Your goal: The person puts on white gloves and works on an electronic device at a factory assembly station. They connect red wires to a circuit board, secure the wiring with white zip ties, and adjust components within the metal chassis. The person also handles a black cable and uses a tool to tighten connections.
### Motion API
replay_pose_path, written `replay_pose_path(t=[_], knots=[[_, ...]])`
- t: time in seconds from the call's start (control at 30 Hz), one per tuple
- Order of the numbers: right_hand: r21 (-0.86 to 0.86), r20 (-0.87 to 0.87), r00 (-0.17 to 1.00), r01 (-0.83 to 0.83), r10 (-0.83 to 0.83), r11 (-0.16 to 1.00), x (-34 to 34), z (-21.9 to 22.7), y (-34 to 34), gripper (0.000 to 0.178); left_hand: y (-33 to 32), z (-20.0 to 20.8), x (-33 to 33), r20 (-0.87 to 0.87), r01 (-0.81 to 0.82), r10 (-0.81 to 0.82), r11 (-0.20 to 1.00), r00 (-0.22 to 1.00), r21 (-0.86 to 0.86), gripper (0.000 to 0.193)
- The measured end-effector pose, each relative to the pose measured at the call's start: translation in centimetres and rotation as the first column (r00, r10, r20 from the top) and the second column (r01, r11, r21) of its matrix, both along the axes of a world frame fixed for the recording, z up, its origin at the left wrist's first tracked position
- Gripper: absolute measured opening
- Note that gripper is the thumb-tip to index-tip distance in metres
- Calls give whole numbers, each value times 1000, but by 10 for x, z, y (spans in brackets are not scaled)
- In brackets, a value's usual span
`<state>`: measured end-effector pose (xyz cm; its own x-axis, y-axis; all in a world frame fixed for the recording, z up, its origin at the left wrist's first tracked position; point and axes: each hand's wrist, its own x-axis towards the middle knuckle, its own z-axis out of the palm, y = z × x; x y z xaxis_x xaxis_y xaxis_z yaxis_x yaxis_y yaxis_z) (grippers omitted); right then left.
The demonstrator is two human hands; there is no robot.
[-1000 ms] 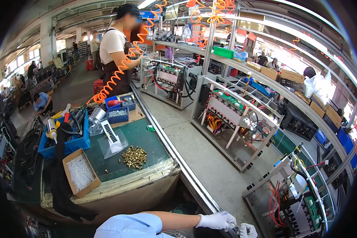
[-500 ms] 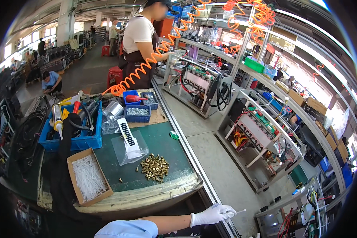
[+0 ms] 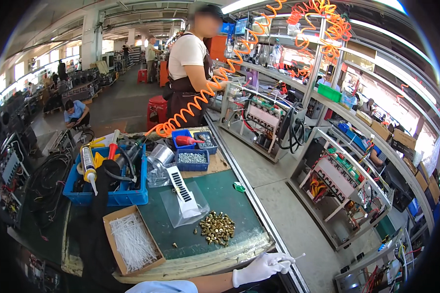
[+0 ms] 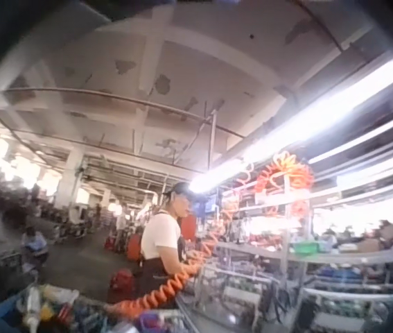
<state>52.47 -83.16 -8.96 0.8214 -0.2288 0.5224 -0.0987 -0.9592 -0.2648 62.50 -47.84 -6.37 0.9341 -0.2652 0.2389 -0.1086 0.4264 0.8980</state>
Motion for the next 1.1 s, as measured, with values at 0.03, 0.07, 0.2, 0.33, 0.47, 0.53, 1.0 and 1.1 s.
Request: replay_pose_path(t=[0.03, 0.07, 0.2, 0.33, 0.47, 0.53, 1.0, 1.1], knots=[[-13, 1, 1000, -4, 4, 1000, 2, 0, 0, 35, 8, 5, -4, 16, -71, 71, 997, 997, -10, 29], [-9, -12, 1000, -7, 7, 1000, 5, -1, 1, 35, 11, -9, 2, 34, -52, 58, 987, 998, -153, 31], [-54, -82, 996, 21, -25, 998, 8, -3, 1, 37, 33, 8, -12, 131, -181, 188, 981, 973, -65, 36], [-135, -161, 982, 74, -95, 988, 6, -3, -4, 40, 41, -2, -11, 130, -204, 246, 941, 961, -271, 33], [-87, -351, 936, 10, -40, 996, 18, 14, 8, 41, 53, 10, -25, 180, -228, 254, 962, 950, -152, 31], [-114, -445, 894, 7, -58, 993, 20, 28, 23, 43, 63, 18, -28, 181, -231, 253, 964, 950, -130, 32], [3, -677, 710, -258, 192, 966, 53, 60, 103, 26, 99, 33, -32, 128, -102, 149, 942, 981, -319, 32], [-67, -601, 775, -293, 196, 954, 58, 54, 94, 33, 97, 30, -27, 141, -166, 216, 938, 966, -304, 32]])
